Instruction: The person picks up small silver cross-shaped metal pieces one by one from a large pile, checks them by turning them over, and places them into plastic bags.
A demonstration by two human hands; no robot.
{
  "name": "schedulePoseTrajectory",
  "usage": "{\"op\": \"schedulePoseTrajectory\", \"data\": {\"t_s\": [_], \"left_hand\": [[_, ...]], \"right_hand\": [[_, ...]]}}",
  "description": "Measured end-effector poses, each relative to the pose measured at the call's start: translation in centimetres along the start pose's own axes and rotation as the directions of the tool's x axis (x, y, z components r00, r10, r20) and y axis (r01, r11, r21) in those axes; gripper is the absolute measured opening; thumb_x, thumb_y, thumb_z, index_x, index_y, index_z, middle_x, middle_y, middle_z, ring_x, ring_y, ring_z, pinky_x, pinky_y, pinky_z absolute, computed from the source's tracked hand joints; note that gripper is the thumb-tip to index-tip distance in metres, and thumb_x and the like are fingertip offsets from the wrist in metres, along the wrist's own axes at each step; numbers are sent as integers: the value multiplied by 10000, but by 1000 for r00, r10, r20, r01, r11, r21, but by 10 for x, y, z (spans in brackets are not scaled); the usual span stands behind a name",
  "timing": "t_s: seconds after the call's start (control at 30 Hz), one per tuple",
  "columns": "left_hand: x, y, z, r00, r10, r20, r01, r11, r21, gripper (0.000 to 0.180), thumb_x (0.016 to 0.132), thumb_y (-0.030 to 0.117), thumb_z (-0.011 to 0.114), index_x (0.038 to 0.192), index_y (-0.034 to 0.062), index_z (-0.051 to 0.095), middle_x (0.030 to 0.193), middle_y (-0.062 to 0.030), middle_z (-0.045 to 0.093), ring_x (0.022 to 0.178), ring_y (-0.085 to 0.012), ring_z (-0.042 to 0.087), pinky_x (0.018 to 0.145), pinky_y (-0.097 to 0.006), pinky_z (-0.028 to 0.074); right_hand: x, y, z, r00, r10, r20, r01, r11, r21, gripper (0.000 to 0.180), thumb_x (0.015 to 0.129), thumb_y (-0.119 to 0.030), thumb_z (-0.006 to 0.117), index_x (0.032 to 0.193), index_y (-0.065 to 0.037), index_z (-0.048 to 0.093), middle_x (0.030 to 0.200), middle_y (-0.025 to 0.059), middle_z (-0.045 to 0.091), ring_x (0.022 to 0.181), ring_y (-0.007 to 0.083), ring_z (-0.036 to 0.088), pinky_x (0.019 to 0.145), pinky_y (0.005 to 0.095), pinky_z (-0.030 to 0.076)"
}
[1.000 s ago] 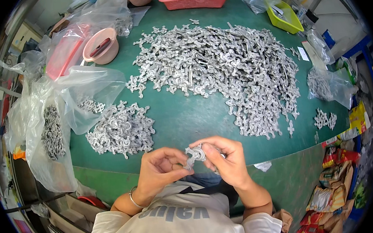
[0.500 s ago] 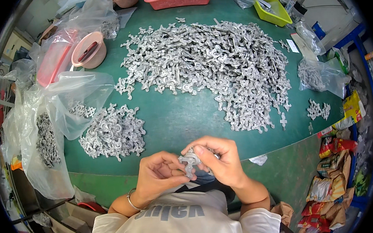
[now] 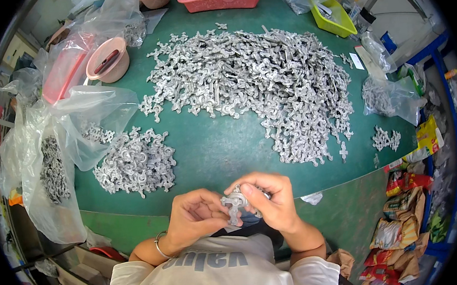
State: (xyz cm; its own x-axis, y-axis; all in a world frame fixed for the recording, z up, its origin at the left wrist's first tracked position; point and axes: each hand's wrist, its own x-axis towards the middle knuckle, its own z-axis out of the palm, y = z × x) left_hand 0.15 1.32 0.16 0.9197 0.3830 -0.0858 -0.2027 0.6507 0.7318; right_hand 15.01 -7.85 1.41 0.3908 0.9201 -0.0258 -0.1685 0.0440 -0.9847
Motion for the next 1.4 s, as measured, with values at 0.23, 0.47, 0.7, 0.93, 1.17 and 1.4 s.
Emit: {"op": "schedulePoseTrajectory", "data": {"t_s": [0.23,0.47,0.7,0.93,1.17,1.4], "left_hand": [[7,6,2,990,-121,68,130,980,-150,172,907,95,462,909,-73,501,914,-193,604,823,-244,631,721,-315,538],[8,8,4,971,-171,167,194,972,-133,213,920,137,444,938,-64,511,933,-178,602,856,-247,624,768,-323,528],[12,11,5,936,-261,236,292,951,-105,238,924,155,436,979,-65,509,972,-171,596,930,-234,602,818,-336,511],[14,10,7,924,-270,270,307,946,-104,261,925,172,433,1012,-68,487,999,-179,590,972,-240,585,845,-352,497],[14,9,7,918,-268,293,304,949,-87,271,931,177,419,1036,-67,476,1018,-184,585,979,-247,582,844,-352,496],[16,11,9,914,-264,309,306,947,-97,279,938,176,399,1049,-70,468,1019,-185,584,981,-250,582,844,-352,495]], "right_hand": [[-3,-4,0,1000,6,18,-6,1000,14,208,854,-128,499,847,24,640,679,37,605,522,39,459,471,177,352],[-4,-4,-3,999,-6,53,1,995,101,214,858,-124,495,825,38,630,689,60,611,549,56,492,484,187,374],[0,1,-6,989,-110,103,98,988,120,227,860,-114,486,801,56,623,678,97,608,560,101,527,499,222,399],[0,-2,-9,980,-166,112,157,984,86,256,855,-148,494,777,59,624,657,117,604,549,127,528,491,241,398],[0,1,-8,971,-214,103,201,972,123,278,847,-163,495,764,73,614,658,132,603,538,139,521,484,249,397],[1,3,-9,965,-243,101,231,966,116,294,833,-186,509,761,80,613,633,132,591,529,154,520,483,261,391]]}}
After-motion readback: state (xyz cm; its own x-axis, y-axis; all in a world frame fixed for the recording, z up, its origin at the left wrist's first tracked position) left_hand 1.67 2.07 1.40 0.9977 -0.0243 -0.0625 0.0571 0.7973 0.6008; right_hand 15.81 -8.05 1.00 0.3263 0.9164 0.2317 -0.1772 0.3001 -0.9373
